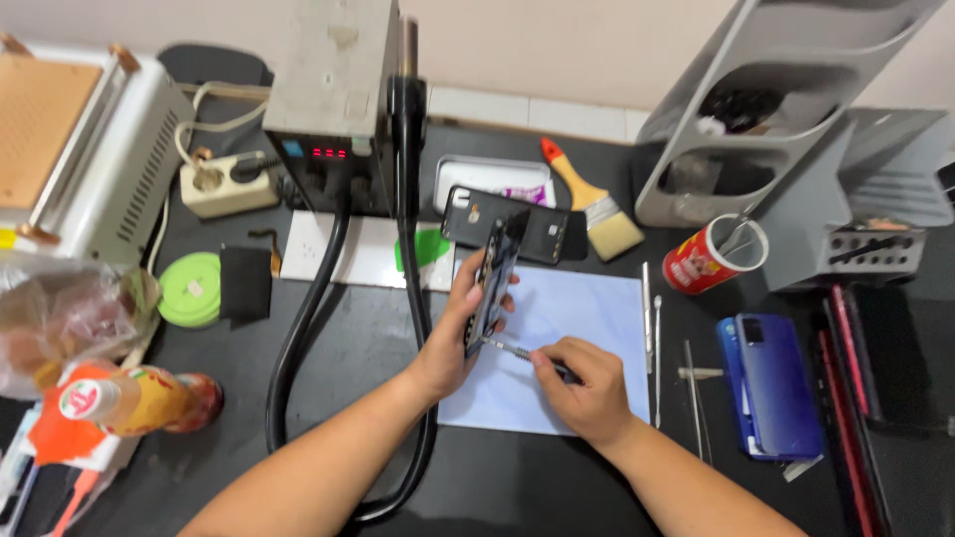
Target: The person disassembles a smartphone by removing screws and prying open the casing. They use a screwdriver and a metal prying tool to detach the back cover and separate internal components. The phone is held and rotated to access different areas during the process.
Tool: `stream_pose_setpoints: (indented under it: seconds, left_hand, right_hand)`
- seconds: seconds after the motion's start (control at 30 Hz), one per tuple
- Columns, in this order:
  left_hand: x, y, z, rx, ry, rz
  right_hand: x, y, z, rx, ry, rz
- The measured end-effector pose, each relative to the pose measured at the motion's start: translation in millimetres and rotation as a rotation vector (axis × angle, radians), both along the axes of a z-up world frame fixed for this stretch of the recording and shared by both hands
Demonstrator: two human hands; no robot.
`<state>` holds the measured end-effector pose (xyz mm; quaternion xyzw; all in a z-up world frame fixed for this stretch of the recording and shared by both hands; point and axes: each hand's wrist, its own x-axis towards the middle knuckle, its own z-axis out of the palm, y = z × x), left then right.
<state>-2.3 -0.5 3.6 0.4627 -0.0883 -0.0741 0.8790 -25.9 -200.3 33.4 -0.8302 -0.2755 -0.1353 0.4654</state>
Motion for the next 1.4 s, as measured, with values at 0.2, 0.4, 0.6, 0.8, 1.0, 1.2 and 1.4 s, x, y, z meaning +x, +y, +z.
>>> stream_pose_setpoints:
  seconds: [0.2, 0.4, 0.6, 0.8, 1.0, 1.2, 1.4]
  left_hand:
    - [-0.2, -2.1, 2.4, 0.004, 0.042, -0.009]
    - [-1.1, -3.8, 3.7, -0.044, 0.119, -0.020]
    - [-0.9, -4.4, 3.8, -0.126, 0.119, -0.025]
    - [0.0, -5.1, 3.0, -0.127, 0.153, -0.006]
    - [-1.7, -3.9, 4.0, -0.091, 0.160, 0.002]
    - [-7.4, -7.1, 5.6, 0.001, 0.121, -0.042]
    - [-6.8, -5.7, 5.5, -0.073, 0.164, -0.030]
  right_hand:
    - [1.9, -5.7, -0.6, 0.057, 0.026, 0.065]
    - [4.0, -5.7, -4.6, 0.072, 0.081, 0.047]
    - [4.4, -4.6, -1.6, 0.054, 0.106, 0.020]
    - [7.0, -3.9, 0.9, 0.070, 0.089, 0.039]
    - [4.0, -3.6, -0.9, 0.070, 0.138, 0.042]
    - [2.7, -12.3, -9.2, 0.114, 0.177, 0.042]
    - [8.4, -10.0, -14.6, 0.118, 0.149, 0.035]
